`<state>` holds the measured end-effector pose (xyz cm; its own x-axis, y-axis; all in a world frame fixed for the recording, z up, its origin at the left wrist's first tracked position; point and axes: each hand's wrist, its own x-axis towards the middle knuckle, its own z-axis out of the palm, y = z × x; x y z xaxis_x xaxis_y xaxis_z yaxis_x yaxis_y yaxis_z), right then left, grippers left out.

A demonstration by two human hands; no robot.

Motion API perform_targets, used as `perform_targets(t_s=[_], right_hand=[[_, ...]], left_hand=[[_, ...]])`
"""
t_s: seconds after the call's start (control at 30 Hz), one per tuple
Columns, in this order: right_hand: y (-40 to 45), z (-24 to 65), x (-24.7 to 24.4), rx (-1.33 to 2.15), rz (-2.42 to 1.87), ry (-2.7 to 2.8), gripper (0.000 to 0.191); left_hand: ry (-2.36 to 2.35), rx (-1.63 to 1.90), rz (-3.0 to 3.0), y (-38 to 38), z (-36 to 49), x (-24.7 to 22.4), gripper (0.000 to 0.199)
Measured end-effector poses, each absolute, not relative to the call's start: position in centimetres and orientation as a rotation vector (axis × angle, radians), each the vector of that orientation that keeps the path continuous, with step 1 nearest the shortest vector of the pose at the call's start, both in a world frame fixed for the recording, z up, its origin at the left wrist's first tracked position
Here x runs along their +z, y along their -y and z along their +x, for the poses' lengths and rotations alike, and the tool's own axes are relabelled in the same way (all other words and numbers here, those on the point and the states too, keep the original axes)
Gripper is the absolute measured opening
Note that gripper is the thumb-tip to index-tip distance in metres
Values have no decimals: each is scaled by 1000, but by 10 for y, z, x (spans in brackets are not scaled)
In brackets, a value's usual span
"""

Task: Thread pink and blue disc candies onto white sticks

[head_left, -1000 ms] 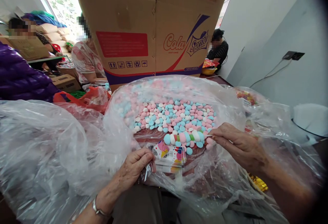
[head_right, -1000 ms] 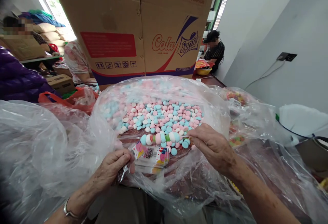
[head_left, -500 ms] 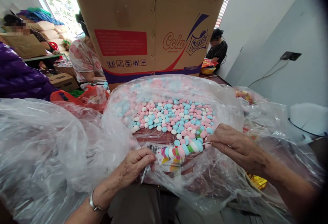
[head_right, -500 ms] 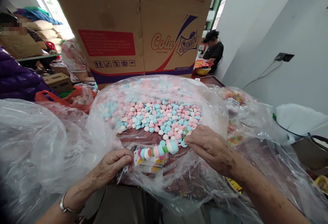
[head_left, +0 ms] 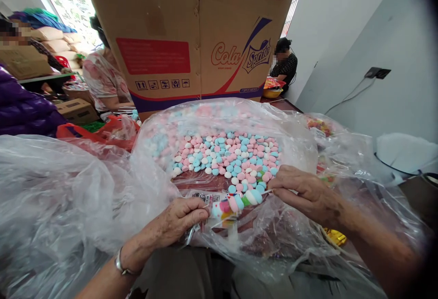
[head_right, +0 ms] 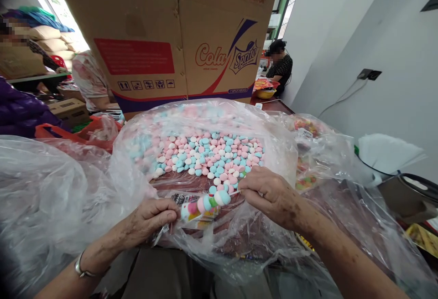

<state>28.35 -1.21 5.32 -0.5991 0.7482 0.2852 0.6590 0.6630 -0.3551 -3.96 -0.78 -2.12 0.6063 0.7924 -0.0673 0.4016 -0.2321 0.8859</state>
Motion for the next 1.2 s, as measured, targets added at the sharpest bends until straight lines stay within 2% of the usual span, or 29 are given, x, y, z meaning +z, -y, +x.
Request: perform_targets(t_s=[0.3,0.7,0.9,1.2], right_hand=[[12,277,49,419,-1069,2526,27],[8,266,49,349,-988,2692,29],[12,256,45,464,-1052,2757,32],[9,256,45,457,-780,2747,26]], left_hand=[[-746,270,1472,23,-13,4,19],[-685,354,1247,35,20,-15,13],[-730,392,1382,39,16,-15,17],[-657,286,1132,39,16,-16,27]])
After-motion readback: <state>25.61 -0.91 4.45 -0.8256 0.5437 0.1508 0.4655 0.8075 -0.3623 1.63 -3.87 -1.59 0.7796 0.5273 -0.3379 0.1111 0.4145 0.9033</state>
